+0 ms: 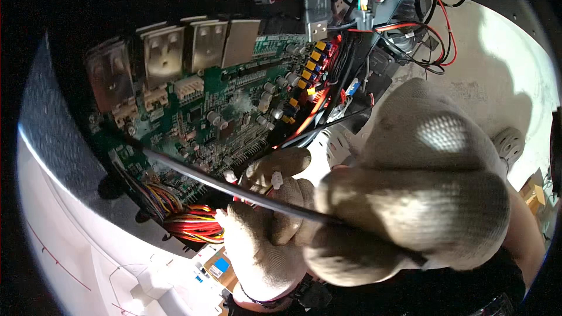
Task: Disassembling an electronic device by removing the motherboard and other internal components.
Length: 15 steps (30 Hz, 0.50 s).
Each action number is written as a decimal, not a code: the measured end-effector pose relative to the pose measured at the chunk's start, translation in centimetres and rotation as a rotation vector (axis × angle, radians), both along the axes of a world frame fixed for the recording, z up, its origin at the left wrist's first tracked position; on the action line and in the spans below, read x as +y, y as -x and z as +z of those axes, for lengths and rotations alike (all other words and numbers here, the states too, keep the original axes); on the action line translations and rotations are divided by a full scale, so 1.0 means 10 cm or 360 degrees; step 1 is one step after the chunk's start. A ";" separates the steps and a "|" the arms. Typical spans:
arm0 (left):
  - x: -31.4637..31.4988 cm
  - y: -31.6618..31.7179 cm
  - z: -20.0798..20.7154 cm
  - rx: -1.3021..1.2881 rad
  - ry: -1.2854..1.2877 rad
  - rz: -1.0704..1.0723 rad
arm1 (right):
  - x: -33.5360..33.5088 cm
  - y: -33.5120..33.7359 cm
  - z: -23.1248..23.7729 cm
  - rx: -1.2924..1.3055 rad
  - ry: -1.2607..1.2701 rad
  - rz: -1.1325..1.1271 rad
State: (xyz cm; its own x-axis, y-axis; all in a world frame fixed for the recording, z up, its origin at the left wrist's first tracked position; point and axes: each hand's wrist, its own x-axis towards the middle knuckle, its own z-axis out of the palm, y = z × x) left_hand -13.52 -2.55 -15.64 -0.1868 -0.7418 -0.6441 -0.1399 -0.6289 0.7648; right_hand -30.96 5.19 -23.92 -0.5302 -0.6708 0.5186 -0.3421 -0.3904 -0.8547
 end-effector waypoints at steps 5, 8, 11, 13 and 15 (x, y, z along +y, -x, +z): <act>0.03 0.05 0.07 -0.0250 0.0170 0.0222 | 0.03 0.02 0.12 0.0002 -0.0047 -0.0054; 0.02 0.05 0.10 -0.0136 0.0103 0.0130 | 0.02 0.01 0.15 -0.0008 -0.0075 -0.0074; -0.01 0.04 0.09 -0.0026 0.0036 0.0044 | 0.00 -0.02 0.16 -0.0025 -0.0105 -0.0086; -0.04 0.03 0.08 0.0048 -0.0011 -0.0013 | -0.02 -0.05 0.16 -0.0033 -0.0126 -0.0095; -0.07 0.02 0.08 0.0119 -0.0060 -0.0070 | -0.04 -0.06 0.18 -0.0046 -0.0150 -0.0104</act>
